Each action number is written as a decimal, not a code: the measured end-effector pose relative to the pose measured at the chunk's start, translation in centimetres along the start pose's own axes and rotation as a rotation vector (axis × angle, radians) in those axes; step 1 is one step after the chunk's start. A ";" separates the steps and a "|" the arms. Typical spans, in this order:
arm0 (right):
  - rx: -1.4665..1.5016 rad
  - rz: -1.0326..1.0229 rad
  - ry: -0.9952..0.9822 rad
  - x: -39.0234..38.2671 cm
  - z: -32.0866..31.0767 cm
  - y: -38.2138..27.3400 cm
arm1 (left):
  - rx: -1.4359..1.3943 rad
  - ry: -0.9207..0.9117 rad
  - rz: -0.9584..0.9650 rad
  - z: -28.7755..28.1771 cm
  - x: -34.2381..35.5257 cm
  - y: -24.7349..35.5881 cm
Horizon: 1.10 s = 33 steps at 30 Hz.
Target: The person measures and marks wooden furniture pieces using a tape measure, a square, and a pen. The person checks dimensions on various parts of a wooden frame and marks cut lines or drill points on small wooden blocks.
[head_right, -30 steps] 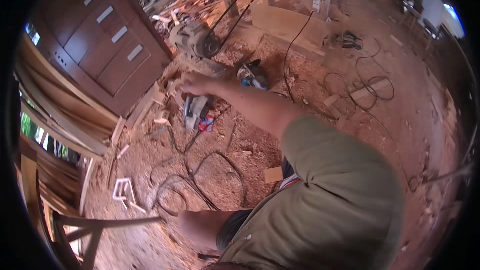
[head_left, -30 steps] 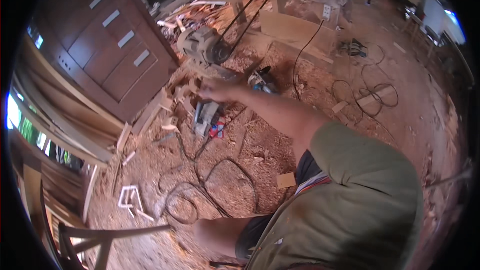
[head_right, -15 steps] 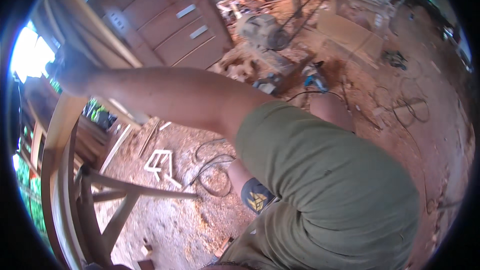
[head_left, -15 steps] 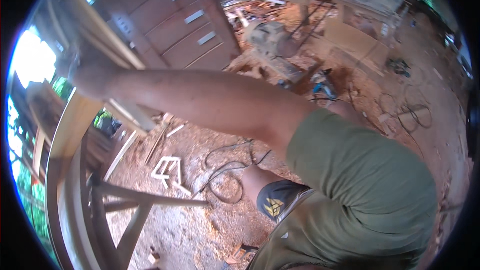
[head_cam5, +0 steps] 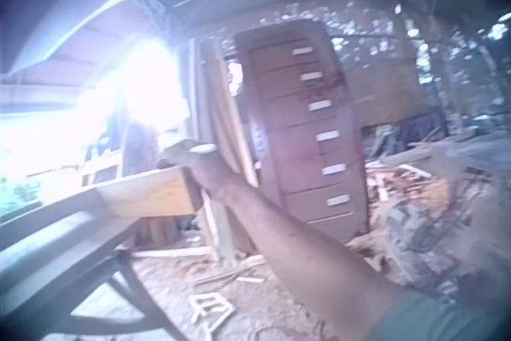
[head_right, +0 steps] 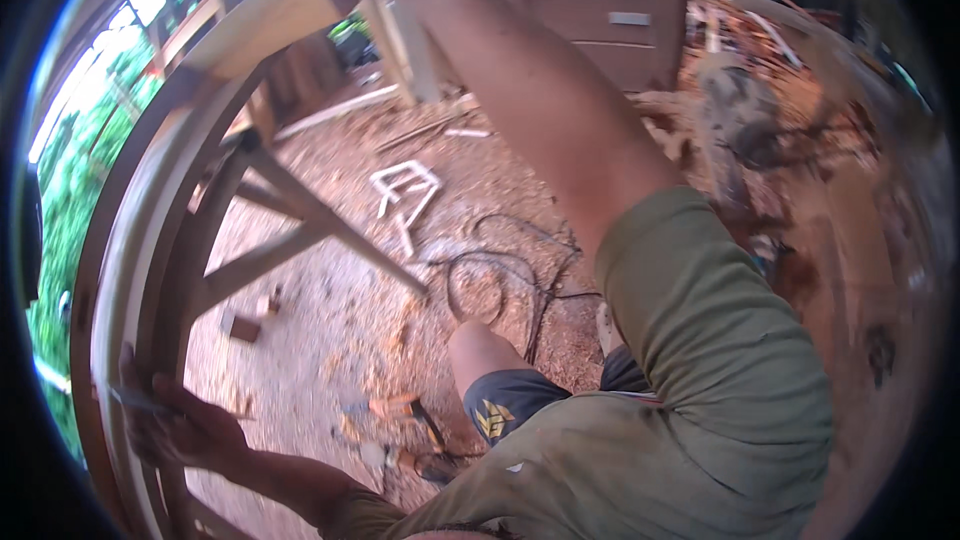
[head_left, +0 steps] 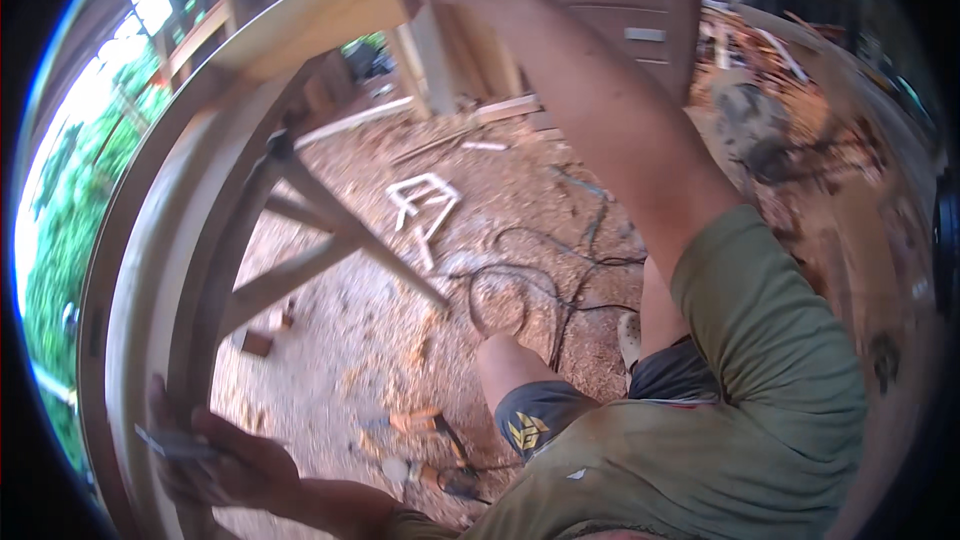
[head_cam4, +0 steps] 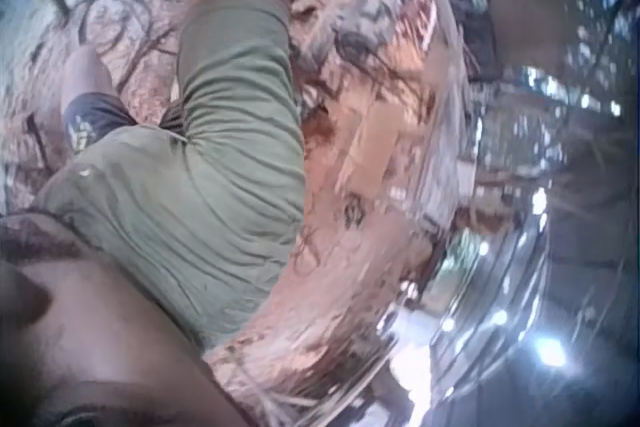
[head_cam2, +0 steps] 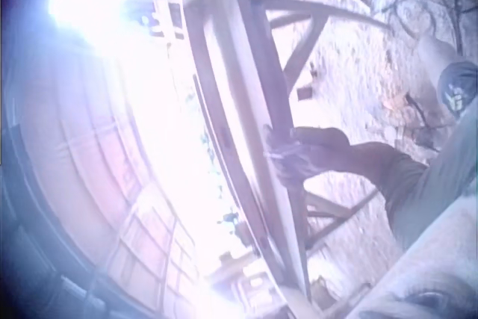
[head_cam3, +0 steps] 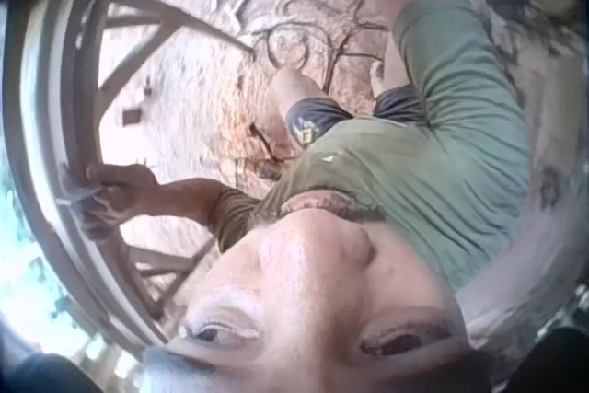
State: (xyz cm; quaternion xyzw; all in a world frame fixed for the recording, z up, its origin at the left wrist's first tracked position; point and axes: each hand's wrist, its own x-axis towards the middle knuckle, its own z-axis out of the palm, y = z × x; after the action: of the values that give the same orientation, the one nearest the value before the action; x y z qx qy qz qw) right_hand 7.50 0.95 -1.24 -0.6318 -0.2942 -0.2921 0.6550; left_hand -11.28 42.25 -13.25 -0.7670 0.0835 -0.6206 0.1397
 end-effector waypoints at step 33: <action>1.899 0.063 -0.962 14.2 -5.6 15.6 | -0.112 0.124 -0.419 -3.2 2.6 3.0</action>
State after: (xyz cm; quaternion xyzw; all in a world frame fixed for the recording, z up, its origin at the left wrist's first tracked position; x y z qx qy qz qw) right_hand 28.69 -4.35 -0.97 0.0815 -0.6129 0.3544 0.7015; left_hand -13.68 38.33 -11.23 -0.7346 -0.0349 -0.6764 -0.0405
